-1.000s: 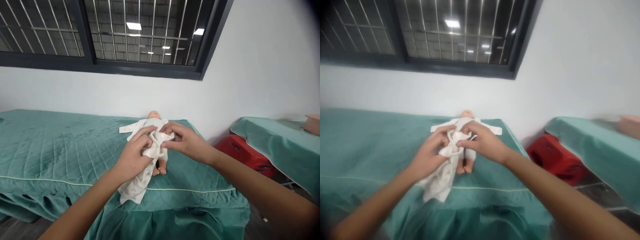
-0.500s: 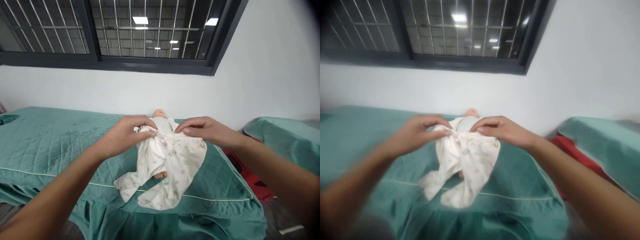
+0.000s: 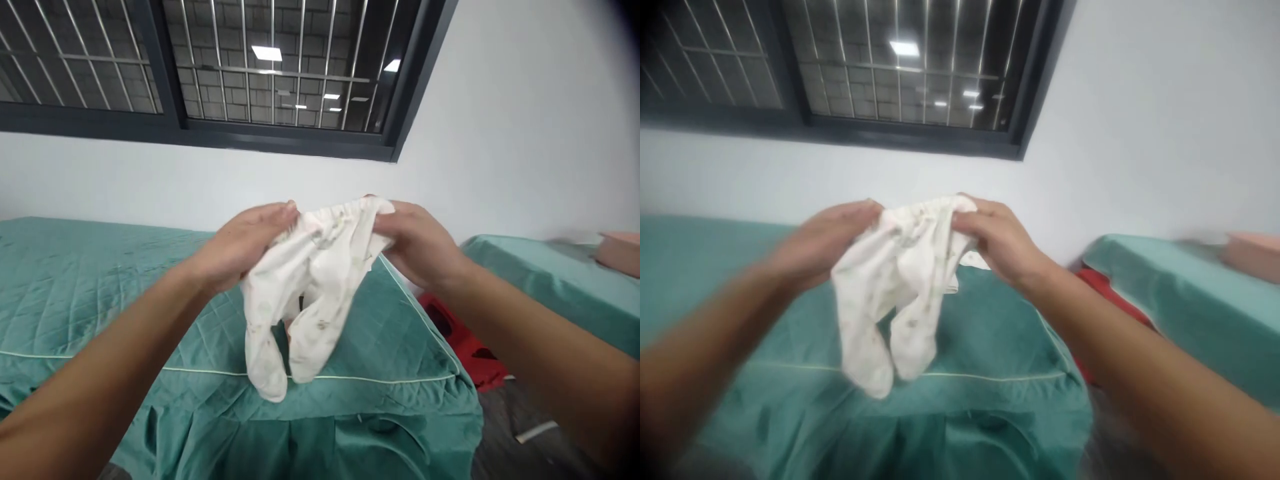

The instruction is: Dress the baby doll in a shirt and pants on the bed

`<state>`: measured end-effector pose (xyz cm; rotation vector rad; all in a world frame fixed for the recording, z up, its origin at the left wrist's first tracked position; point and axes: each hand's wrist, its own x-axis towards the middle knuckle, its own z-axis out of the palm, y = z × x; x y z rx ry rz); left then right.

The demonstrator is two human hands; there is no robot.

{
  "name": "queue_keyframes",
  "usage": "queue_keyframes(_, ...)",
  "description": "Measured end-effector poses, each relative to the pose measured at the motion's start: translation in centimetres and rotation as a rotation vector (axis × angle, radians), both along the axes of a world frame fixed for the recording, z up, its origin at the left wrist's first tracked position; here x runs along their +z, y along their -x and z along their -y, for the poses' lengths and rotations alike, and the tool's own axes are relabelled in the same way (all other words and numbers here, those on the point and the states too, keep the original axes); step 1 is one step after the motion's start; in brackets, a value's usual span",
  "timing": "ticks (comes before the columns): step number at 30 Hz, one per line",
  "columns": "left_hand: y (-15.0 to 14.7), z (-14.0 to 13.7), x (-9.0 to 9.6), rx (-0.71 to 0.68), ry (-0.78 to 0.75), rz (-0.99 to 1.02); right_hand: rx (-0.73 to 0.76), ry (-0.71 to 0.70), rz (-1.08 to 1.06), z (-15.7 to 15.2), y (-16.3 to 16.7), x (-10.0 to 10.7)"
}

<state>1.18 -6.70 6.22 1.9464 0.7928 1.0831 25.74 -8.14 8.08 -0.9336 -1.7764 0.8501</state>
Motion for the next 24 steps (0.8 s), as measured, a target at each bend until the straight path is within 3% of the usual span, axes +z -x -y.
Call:
queue_keyframes(2,-0.8,0.6,-0.4,-0.154,0.013,-0.192,-0.009,0.045,-0.14,0.0,0.4,-0.7)
queue_keyframes(5,-2.0,1.2,-1.5,-0.328,0.118,-0.302,0.146,0.176,-0.159,-0.4,0.6,-2.1)
queue_keyframes(8,-2.9,0.9,-3.1,-0.28,0.263,-0.129,0.299,0.302,0.01,-1.5,0.0,-3.7)
queue_keyframes(13,-3.2,-1.0,-4.8,-0.11,0.426,0.406,0.318,0.291,0.193,-3.1,-1.1,-5.1)
queue_keyframes(17,-3.8,-1.9,-5.2,-0.149,0.568,0.527,0.44,0.425,0.378,-2.9,-0.1,-4.9)
queue_keyframes(19,-4.1,-1.6,-5.5,-0.162,0.599,0.524,0.392,0.425,0.273,-2.8,0.6,-4.7)
queue_keyframes(21,-4.1,-1.0,-6.0,-0.186,0.607,0.463,0.258,0.341,0.002,-2.9,1.0,-4.5)
queue_keyframes(24,-3.8,0.4,-6.5,-0.314,0.604,0.203,0.116,0.232,-0.337,-3.3,0.8,-4.2)
